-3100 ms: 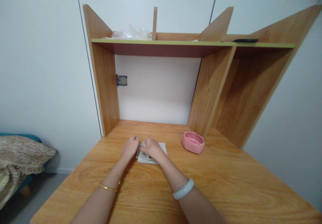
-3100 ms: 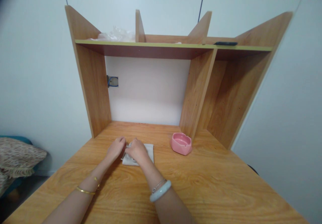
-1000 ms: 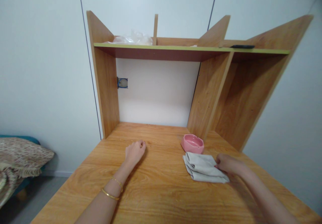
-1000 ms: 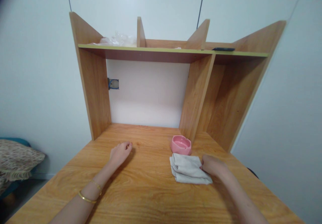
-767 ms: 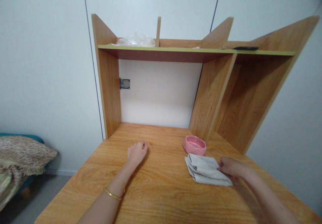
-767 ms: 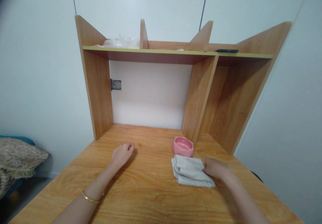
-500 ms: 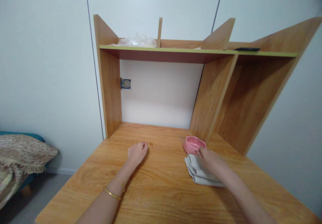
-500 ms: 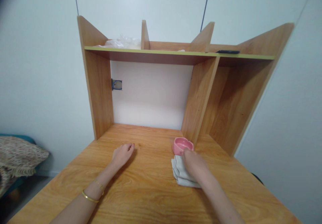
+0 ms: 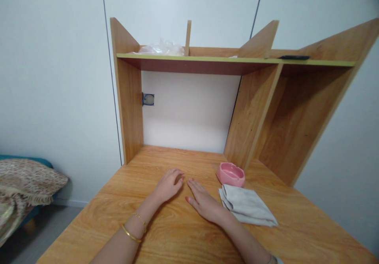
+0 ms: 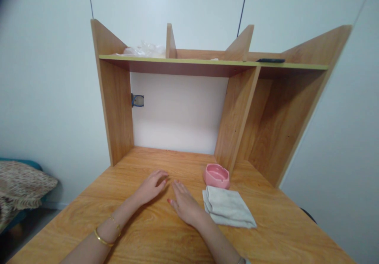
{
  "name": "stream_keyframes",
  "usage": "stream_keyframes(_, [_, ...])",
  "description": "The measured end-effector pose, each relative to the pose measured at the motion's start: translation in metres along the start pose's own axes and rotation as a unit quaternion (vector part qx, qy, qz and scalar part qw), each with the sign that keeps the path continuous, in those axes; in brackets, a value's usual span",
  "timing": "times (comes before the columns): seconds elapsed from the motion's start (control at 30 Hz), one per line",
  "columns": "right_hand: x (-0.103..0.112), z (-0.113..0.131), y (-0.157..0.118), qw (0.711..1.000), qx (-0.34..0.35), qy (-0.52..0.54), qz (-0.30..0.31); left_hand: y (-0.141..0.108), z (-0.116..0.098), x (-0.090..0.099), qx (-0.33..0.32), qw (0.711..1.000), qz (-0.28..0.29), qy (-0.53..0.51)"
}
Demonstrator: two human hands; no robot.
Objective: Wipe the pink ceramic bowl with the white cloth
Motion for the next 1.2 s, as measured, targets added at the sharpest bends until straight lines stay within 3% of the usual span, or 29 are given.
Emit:
stream_keyframes(0.17, [-0.003,-0.008,-0.002,0.999,-0.006,0.035,0.000,-0.006,-0.003,-0.009,-0.049,0.998,0.038,-0.011])
stream_keyframes(0.53, [-0.006,-0.006,0.000,1.000,-0.020,0.005,-0.015,-0.009,0.005,-0.017,-0.022,0.992,0.120,-0.005])
stream_keyframes(1.2, [-0.008,0.001,-0.005,0.999,-0.024,-0.024,-0.027,-0.014,-0.003,-0.016,-0.027,0.978,0.190,0.083])
Point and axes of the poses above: each hand's wrist, its own y-axis towards the middle knuckle, its own x-axis out of the back of the hand, z = x × y, the point moved 3 cm from there along y, towards the middle knuckle, and after that the axes turned 3 degrees about -z, right-handed, at the moved point
